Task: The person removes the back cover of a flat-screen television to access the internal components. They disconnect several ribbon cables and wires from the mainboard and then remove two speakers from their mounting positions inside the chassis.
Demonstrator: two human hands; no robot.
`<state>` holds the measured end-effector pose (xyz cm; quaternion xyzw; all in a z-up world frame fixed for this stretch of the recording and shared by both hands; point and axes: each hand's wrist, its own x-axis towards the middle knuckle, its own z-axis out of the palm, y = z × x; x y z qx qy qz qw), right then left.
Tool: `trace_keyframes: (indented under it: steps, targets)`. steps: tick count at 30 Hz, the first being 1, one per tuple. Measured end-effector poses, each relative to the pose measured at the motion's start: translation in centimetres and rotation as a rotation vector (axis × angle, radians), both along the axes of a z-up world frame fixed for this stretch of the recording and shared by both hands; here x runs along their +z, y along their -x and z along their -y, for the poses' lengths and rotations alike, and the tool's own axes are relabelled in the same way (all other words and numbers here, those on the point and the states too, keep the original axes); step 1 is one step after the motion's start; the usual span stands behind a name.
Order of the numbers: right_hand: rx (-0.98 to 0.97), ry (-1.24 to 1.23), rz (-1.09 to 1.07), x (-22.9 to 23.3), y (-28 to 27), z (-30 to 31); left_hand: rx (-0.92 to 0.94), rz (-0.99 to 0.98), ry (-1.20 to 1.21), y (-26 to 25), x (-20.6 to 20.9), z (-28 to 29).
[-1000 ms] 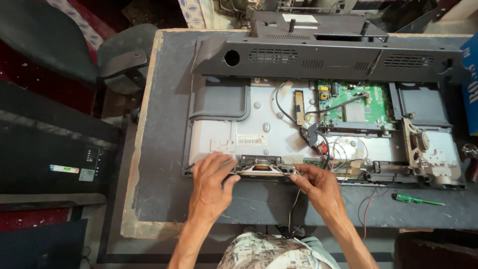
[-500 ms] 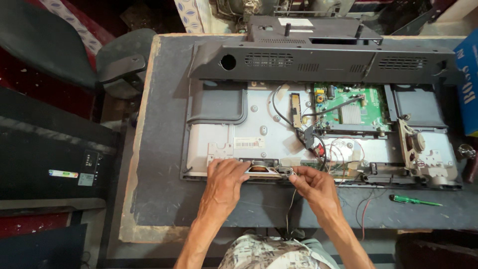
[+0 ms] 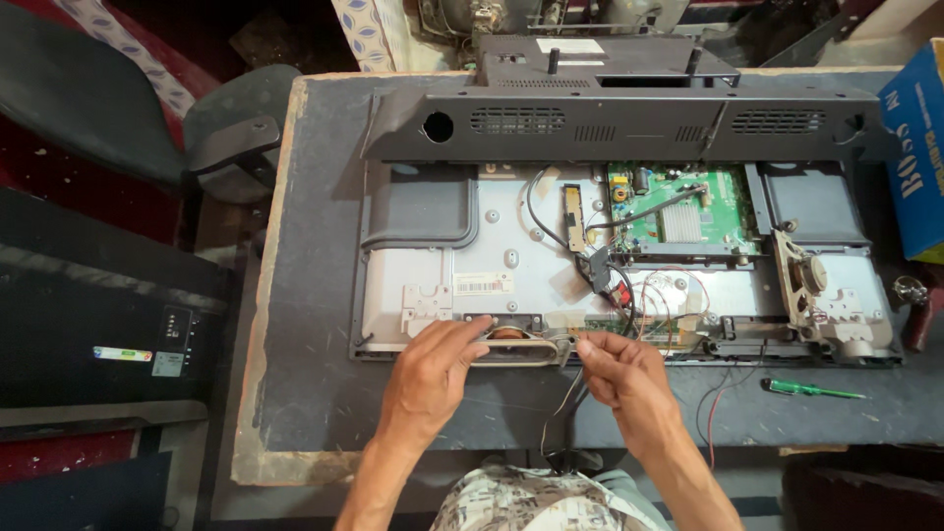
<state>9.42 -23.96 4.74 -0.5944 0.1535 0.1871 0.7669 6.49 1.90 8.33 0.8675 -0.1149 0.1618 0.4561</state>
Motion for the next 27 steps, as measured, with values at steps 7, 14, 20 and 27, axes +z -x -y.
trace_keyframes:
  steps: [7, 14, 20, 27]
  targets:
    - [0.088, -0.157, -0.048, 0.0, 0.0, 0.3, -0.062, -0.103, 0.050, -1.8, 4.5, -0.7]
    - [0.109, 0.112, 0.054, -0.5, -0.1, -0.6, -0.135, -0.288, -0.082, -5.8, 9.4, -0.2]
    - [0.132, 0.482, 0.471, 2.1, 1.0, -1.4, -0.168, -0.548, -0.083, -9.5, 10.3, 0.0]
    - [0.291, 0.740, 0.547, 5.7, 0.8, -3.0, -0.309, -0.696, -0.146, -13.1, 8.1, 1.7]
